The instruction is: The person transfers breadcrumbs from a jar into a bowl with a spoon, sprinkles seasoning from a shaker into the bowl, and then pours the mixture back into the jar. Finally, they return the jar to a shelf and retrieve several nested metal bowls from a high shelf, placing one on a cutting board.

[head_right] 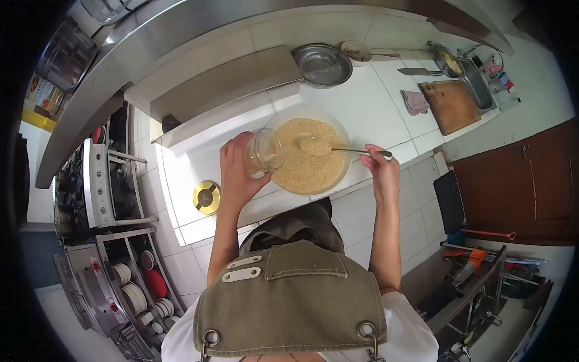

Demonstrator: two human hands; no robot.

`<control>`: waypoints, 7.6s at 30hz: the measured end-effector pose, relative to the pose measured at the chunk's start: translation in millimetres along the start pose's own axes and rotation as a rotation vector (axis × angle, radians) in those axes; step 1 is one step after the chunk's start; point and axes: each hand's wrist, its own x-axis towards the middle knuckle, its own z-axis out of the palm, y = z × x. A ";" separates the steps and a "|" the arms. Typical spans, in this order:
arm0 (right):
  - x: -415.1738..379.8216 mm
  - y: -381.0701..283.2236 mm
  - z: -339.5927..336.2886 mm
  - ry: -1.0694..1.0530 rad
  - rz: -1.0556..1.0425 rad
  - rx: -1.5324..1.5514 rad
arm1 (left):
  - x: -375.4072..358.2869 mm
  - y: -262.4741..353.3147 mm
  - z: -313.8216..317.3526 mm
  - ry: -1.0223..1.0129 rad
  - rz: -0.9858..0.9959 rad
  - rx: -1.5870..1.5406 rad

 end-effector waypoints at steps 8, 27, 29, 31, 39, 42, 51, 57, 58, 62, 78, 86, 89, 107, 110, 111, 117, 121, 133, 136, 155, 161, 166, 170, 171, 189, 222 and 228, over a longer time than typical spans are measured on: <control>-16.9 -25.6 33.1 -0.137 -0.098 0.010 | 10.5 21.1 6.1 -0.047 0.005 -0.056; 2.9 22.1 -11.7 -0.059 -0.503 -0.075 | -0.5 11.8 0.3 0.083 -0.142 -0.065; 9.7 37.0 -28.5 -0.101 -0.501 -0.170 | 0.2 9.4 1.2 0.111 -0.191 -0.043; 7.4 41.1 -38.1 -0.135 -0.476 -0.270 | 3.1 15.1 -0.5 0.130 -0.211 -0.040; -3.7 67.7 -28.1 -0.273 -0.264 -0.226 | -4.2 29.0 6.8 0.174 -0.268 0.043; -13.1 72.7 -6.2 -0.367 -0.189 -0.152 | -13.1 37.6 5.8 0.197 -0.306 0.054; 12.3 58.8 -8.8 -0.354 -0.132 -0.045 | -31.3 43.2 10.4 0.259 -0.278 0.060; 28.9 29.1 -19.1 -0.281 -0.253 -0.051 | -27.8 48.6 11.0 0.225 -0.265 0.092; 27.7 21.2 -17.4 -0.261 -0.264 -0.035 | -26.2 48.4 11.6 0.204 -0.242 0.111; 29.9 -2.7 -14.8 -0.266 -0.306 -0.028 | -18.7 50.5 16.0 0.170 -0.224 0.075; -34.8 -29.7 24.6 -0.672 -1.024 -0.467 | 0.0 66.5 28.2 0.147 -0.211 -0.007; 21.7 5.8 0.2 -0.246 -0.548 -0.156 | -10.3 57.2 14.2 0.171 -0.278 0.031; 50.9 35.5 -8.7 -0.233 -0.387 -0.141 | -15.6 54.3 10.1 0.195 -0.283 0.035; 8.0 65.4 -12.4 -0.356 -0.020 -0.071 | -19.4 49.2 5.7 0.222 -0.289 0.062; 12.2 47.2 -12.2 -0.297 -0.021 -0.071 | -17.5 48.8 5.4 0.214 -0.251 0.080; 14.8 41.6 -12.8 -0.299 -0.023 -0.072 | -16.9 48.5 5.2 0.217 -0.250 0.079; 24.3 8.4 -11.5 -0.258 -0.166 -0.131 | -15.0 43.3 9.6 0.203 -0.226 0.131; 23.6 -12.1 -7.0 -0.261 -0.197 -0.114 | -13.0 41.6 13.0 0.153 -0.216 0.087; -20.3 -24.9 37.6 -0.544 -0.478 -0.185 | -3.2 57.8 21.8 0.120 -0.171 0.053; -25.3 -22.9 31.9 -0.611 -0.814 -0.314 | -3.7 56.7 21.5 0.132 -0.199 0.025; 11.6 72.2 -41.1 -0.292 -0.281 -0.146 | -12.0 41.2 13.0 0.212 -0.315 0.056; -14.0 87.3 -35.4 -0.393 -0.119 -0.054 | -14.7 42.8 13.5 0.203 -0.330 0.036; -11.0 87.3 -31.8 -0.381 -0.087 -0.032 | -18.1 43.7 15.8 0.198 -0.309 0.027; -2.1 75.3 -27.3 -0.346 -0.136 0.009 | -20.9 46.4 13.3 0.186 -0.316 0.036; 0.5 69.4 -26.5 -0.332 -0.163 0.014 | -20.7 45.6 12.3 0.188 -0.315 0.038; 25.7 4.9 -4.9 -0.223 -0.308 0.013 | -5.9 43.8 20.3 0.143 -0.259 0.076; 76.9 29.4 34.1 -0.666 0.023 -0.261 | -27.3 39.1 -3.5 0.297 -0.329 0.033; 53.9 32.9 17.5 -0.613 0.123 -0.256 | -34.3 37.0 -3.3 0.281 -0.347 0.028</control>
